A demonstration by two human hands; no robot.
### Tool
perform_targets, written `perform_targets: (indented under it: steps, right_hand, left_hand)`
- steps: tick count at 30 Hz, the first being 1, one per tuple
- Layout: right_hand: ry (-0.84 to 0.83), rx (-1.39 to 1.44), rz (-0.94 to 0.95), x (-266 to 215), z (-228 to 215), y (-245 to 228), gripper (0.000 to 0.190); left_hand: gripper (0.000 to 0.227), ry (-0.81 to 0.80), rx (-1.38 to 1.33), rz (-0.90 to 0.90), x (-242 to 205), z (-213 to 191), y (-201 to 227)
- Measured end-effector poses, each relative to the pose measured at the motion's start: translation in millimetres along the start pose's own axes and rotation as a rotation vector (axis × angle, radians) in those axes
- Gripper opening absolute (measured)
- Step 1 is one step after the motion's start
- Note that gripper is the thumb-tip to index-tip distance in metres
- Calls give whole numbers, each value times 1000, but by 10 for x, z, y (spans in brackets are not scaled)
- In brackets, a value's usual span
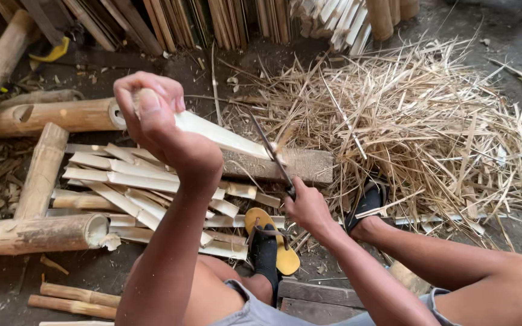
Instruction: The person uses a knife to shave thin strips from a piece of bamboo, repeatedly scraping the surface to create fine shavings. The person holds the bamboo in one hand and the knife in the other, working over a wooden support block.
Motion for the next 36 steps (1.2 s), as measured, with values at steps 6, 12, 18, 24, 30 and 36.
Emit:
perform_targets:
  steps: [6,12,18,24,30,36]
  right_hand:
    - [168,129,-59,113,474,608,31]
    - [165,-152,-19,535,310,1099,39]
    - [-41,140,110,-417,-34,-89,28]
    - [316,111,-488,-915,-931,-1648,23]
    - [133,175,-218,-809,-914,-1370,20]
    - [320,142,-440,-1030,-822,-1489,25]
  left_hand:
    - [24,-5,-41,-36,47,-79,-162]
    - [19,-106,-127,-69,290,-119,-40]
    - [12,-103,-156,-117,-7,-113,225]
    - [6,-355,-221,-119,-416,118,370]
    - [4,-368,-271,-142,-384,131,437]
    - [3,-395,-264,-172,-402,46,361]
Point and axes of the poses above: each hand's wrist, its own x-axis towards the middle knuckle, its own z-axis out of the palm, y = z × x, the point moved 9 cm from there along x, towards the middle knuckle, and after that the axes turned 13 degrees about -z, right-handed, at the moved point
